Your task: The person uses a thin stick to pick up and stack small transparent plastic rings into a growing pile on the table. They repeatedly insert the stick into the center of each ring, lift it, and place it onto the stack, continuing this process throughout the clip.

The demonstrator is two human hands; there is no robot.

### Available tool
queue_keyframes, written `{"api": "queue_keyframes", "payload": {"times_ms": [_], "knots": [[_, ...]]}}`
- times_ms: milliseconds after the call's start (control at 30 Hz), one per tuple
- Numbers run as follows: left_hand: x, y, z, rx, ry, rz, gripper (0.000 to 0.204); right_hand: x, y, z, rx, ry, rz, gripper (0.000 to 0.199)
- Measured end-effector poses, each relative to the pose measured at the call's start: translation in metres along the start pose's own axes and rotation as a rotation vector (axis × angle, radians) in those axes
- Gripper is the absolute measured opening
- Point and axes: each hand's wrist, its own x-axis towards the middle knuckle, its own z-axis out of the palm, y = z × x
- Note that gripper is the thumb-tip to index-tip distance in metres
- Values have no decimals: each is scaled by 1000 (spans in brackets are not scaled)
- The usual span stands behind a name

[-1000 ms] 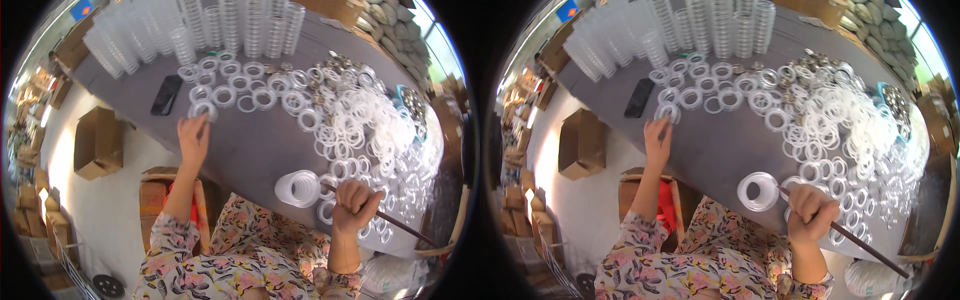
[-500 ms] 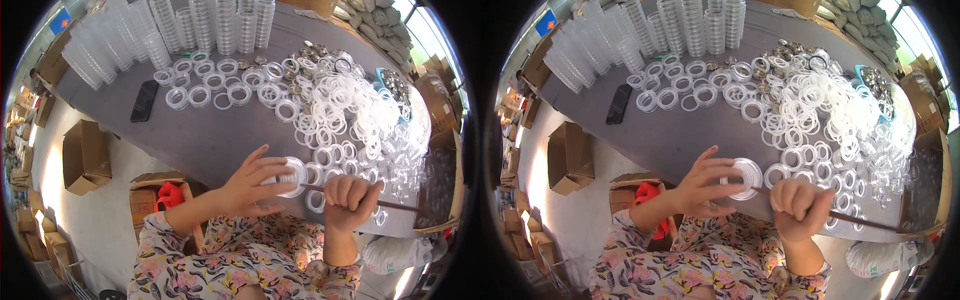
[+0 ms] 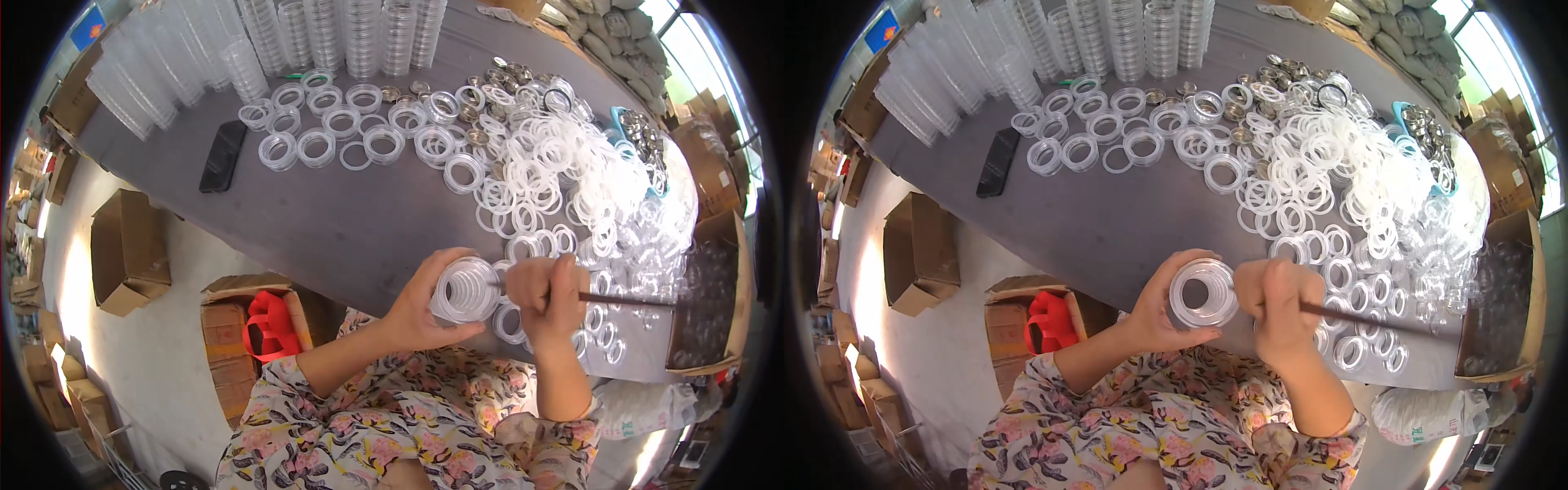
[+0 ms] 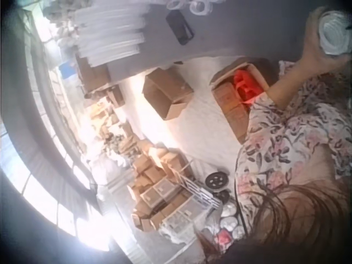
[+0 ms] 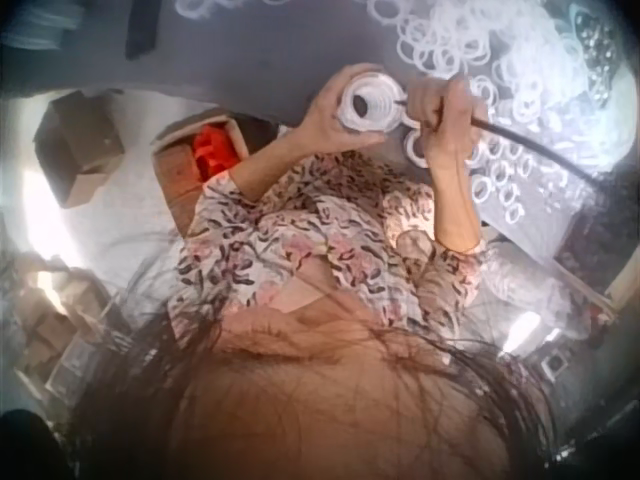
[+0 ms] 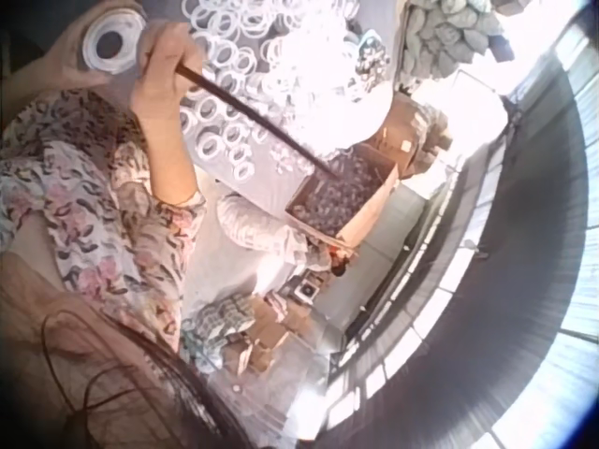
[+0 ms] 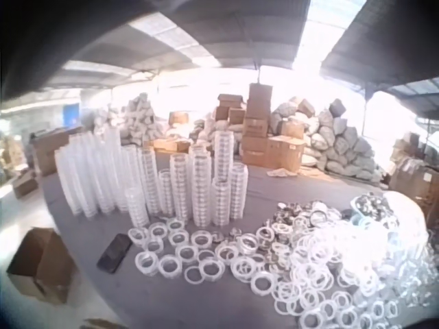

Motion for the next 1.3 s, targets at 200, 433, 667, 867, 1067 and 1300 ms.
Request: {"api": "queue_keyframes", "payload": {"times_ms": [200,433,667,867,1067,1300], "knots": [[0,-2,2,39,-12,5,80,-6,8,17,764,87,264,51],[11,-11,-11,-174,-92,61,82,-9,19,14,610,113,-82,55],[99,-90,-42,848,-21,205,43,-18,7,-1,597,194,-158,55],[104,-62,-47,925,108,372,27,-24,-3,-18,527,233,-253,56],[38,62,-45,720,-269,554,28,-24,-13,-31,524,337,-290,56],[33,82,-45,1007,-570,509,28,-17,-29,-20,500,236,-354,56]]}}
